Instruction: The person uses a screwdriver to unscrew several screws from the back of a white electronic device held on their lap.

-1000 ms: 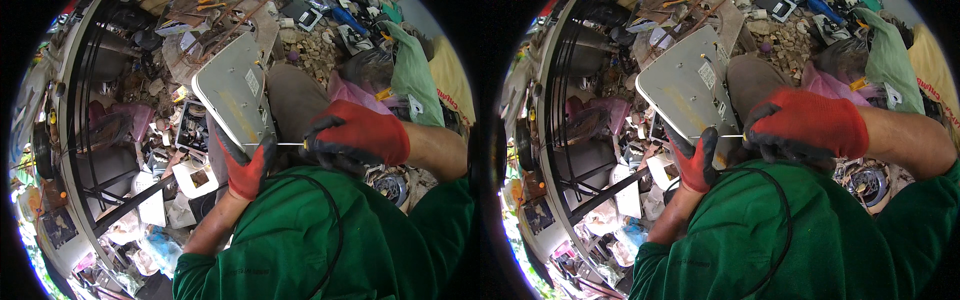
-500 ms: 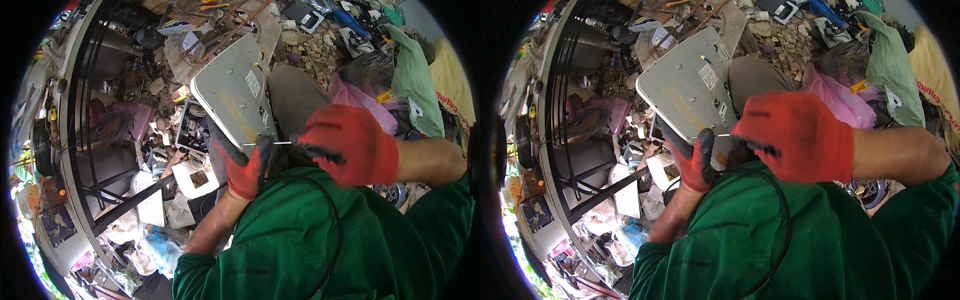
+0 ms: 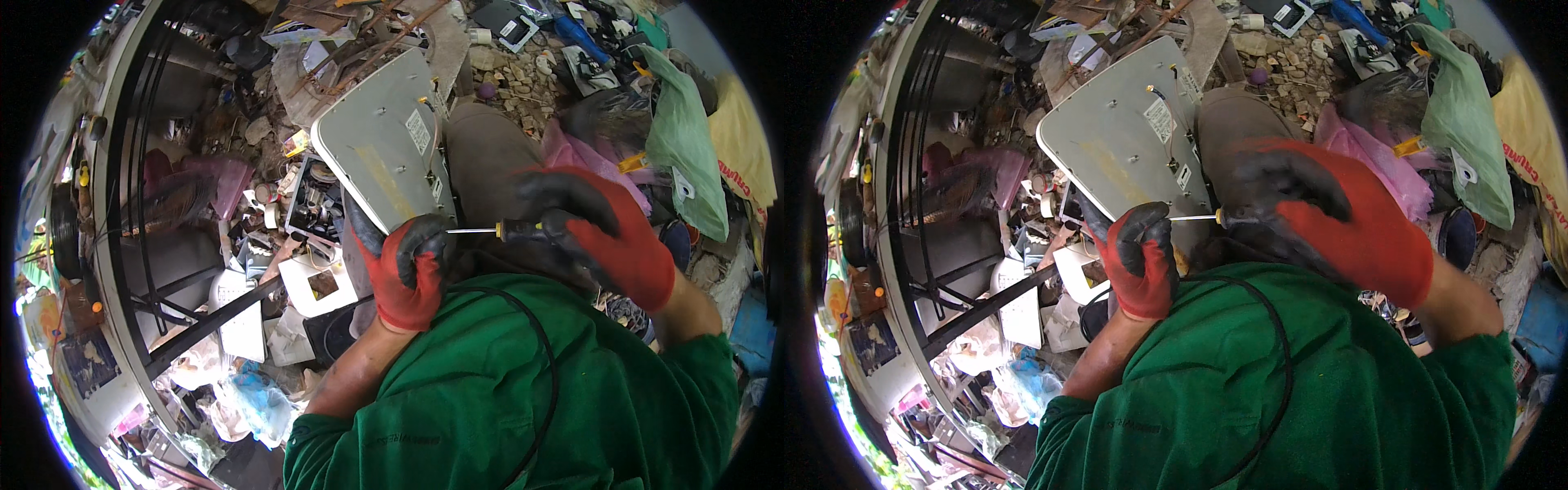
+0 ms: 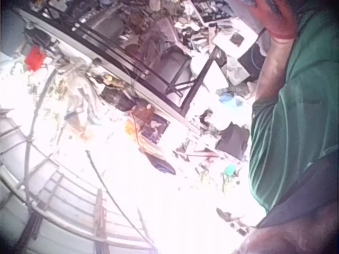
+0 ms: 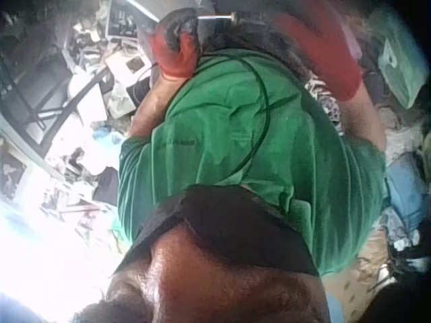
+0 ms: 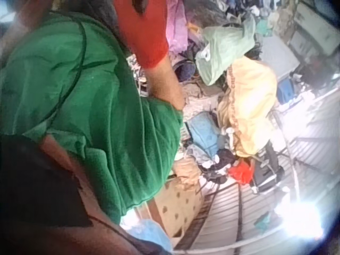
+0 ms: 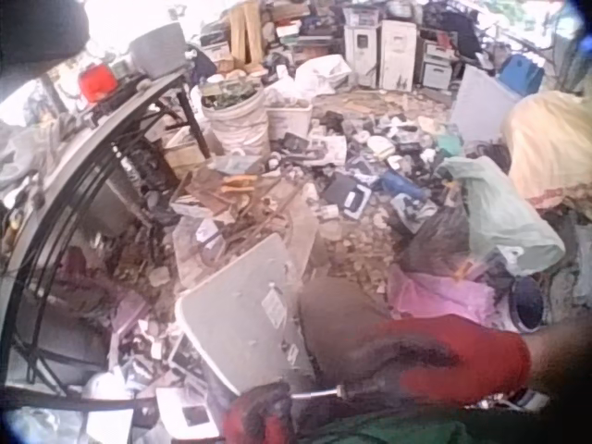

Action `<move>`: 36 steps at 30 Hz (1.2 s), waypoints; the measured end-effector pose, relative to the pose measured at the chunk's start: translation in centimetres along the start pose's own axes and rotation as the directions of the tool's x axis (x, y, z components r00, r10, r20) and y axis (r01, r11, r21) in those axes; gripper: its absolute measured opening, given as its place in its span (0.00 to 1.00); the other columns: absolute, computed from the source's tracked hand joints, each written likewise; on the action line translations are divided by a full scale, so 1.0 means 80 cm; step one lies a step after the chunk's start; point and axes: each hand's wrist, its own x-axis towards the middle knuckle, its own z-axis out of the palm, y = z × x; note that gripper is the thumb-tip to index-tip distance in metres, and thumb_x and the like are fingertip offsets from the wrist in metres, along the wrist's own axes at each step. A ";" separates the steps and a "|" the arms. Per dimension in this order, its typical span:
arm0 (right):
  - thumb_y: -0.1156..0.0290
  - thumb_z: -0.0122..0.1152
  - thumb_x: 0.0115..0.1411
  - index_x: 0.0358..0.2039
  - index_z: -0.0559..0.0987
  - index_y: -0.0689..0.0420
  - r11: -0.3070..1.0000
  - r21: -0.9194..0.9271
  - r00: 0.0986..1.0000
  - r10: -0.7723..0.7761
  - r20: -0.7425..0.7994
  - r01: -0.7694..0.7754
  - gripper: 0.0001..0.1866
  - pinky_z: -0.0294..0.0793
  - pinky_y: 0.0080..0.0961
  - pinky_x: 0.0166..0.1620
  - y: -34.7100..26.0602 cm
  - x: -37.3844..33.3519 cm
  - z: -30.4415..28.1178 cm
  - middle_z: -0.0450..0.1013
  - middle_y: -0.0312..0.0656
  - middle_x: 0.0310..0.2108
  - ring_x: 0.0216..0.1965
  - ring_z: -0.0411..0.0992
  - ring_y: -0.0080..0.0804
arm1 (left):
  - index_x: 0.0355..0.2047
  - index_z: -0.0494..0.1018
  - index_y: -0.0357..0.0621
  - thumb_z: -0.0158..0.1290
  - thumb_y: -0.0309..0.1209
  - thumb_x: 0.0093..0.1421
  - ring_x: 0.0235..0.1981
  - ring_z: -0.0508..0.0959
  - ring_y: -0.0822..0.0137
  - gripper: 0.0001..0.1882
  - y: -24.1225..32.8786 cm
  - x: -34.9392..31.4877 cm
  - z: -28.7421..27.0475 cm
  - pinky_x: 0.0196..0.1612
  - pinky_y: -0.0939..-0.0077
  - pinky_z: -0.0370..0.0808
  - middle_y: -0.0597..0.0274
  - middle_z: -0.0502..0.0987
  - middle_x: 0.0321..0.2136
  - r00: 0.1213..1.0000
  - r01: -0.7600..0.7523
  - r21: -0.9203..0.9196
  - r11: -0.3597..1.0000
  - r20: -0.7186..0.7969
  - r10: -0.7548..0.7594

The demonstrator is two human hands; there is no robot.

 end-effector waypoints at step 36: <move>0.77 0.55 0.53 0.50 0.71 0.62 0.938 -0.259 0.946 -0.279 -0.162 0.232 0.21 0.69 0.35 0.46 0.027 -0.028 0.020 0.67 0.51 0.43 0.42 0.69 0.45 | 0.71 0.42 0.30 0.63 0.30 0.56 0.72 0.49 0.51 0.51 -0.014 -0.021 0.003 0.72 0.58 0.45 0.41 0.48 0.70 0.975 0.213 -0.100 0.972 -0.033 -0.218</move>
